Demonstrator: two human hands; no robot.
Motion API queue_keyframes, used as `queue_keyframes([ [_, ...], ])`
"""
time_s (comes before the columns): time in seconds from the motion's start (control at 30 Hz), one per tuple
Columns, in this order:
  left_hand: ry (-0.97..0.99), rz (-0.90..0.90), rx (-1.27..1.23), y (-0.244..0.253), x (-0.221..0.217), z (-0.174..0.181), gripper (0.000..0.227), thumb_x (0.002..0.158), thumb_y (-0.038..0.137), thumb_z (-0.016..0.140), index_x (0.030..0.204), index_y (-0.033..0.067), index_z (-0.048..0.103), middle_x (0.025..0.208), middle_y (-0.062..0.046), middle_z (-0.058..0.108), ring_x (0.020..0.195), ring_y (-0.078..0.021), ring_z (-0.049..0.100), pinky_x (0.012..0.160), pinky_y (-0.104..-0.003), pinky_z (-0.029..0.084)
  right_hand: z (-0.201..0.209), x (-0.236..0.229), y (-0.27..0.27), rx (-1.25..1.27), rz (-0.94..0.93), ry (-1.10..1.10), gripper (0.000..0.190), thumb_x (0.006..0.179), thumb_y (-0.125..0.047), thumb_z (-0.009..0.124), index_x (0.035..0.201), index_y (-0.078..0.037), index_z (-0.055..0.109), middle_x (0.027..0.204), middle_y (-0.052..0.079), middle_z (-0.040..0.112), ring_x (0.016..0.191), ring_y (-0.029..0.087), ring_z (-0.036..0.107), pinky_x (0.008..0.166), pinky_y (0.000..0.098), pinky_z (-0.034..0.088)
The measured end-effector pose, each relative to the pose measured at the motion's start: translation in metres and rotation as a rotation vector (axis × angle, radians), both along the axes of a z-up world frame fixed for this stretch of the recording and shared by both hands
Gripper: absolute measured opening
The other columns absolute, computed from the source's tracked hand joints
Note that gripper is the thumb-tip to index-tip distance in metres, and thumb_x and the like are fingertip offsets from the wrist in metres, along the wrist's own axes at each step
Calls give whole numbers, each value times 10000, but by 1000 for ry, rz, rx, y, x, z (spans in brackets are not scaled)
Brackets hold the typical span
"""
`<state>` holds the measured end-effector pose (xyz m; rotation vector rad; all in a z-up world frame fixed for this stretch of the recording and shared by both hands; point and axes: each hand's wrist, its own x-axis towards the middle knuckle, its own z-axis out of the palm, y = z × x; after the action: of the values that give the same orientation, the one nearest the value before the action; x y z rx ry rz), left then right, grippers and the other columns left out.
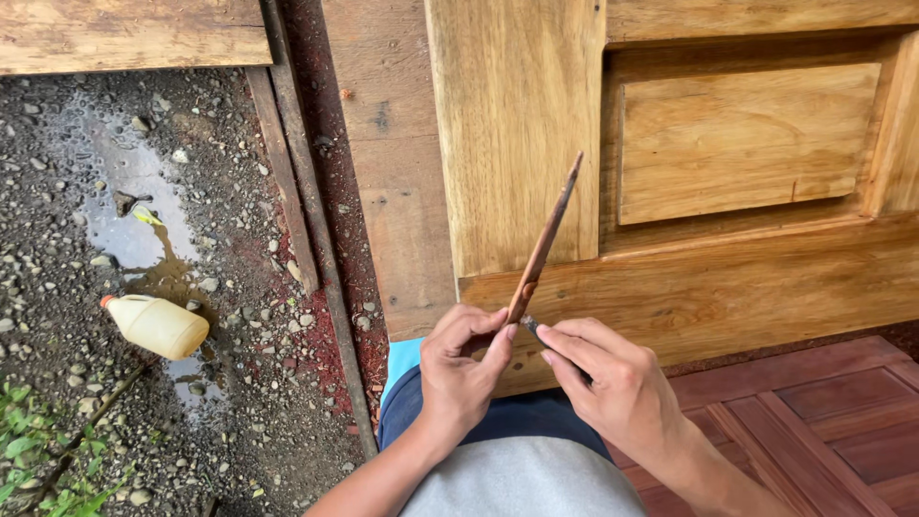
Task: The person applies putty into the gaps and joints of a wooden door using a small knife and their fingers.
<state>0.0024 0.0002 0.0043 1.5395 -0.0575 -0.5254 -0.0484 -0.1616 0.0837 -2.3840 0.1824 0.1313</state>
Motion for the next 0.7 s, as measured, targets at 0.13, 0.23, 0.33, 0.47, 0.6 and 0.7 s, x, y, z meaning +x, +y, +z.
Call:
queue_keyframes([
  [0.13, 56, 46, 20, 7, 3, -7, 95, 895, 100, 783, 983, 64, 781, 876, -64, 719, 777, -120, 647, 617, -217, 487, -28, -23, -12, 43, -95, 84, 315, 875, -69, 735, 1182, 1, 721, 1079, 175, 763, 921, 228, 768, 831, 270, 666],
  [0.23, 130, 113, 54, 12, 7, -11, 114, 894, 129, 785, 983, 57, 778, 879, -51, 689, 774, -99, 630, 627, -202, 508, -55, -33, -17, -93, -239, 32, 375, 888, -4, 735, 1249, 75, 667, 1131, 234, 715, 854, 241, 736, 728, 262, 679],
  [0.33, 103, 96, 111, 14, 12, -10, 111, 890, 139, 786, 978, 71, 785, 864, -31, 697, 788, -92, 637, 671, -212, 508, -61, -27, -14, -129, -271, -10, 341, 893, -2, 743, 1224, 67, 695, 1127, 204, 705, 848, 234, 721, 734, 273, 662],
  [0.47, 99, 94, 97, 14, 10, -14, 98, 892, 141, 784, 960, 70, 774, 859, -36, 695, 781, -97, 633, 638, -211, 488, -63, -24, -11, -135, -295, -5, 342, 899, -9, 740, 1231, 61, 696, 1114, 185, 685, 775, 212, 708, 697, 268, 663],
  [0.6, 87, 86, 113, 15, 11, -15, 107, 894, 156, 784, 969, 80, 778, 850, -28, 694, 771, -92, 624, 632, -211, 477, -65, -20, -10, -222, -226, -45, 300, 910, 18, 735, 1197, 97, 703, 1082, 187, 670, 868, 240, 697, 784, 285, 635],
  [0.7, 116, 94, 106, 15, 10, -16, 102, 889, 150, 787, 961, 78, 777, 860, -28, 700, 789, -93, 637, 657, -215, 495, -58, -16, -15, -226, -191, 23, 288, 910, -20, 720, 1179, 83, 715, 1068, 170, 679, 896, 260, 714, 836, 324, 622],
])
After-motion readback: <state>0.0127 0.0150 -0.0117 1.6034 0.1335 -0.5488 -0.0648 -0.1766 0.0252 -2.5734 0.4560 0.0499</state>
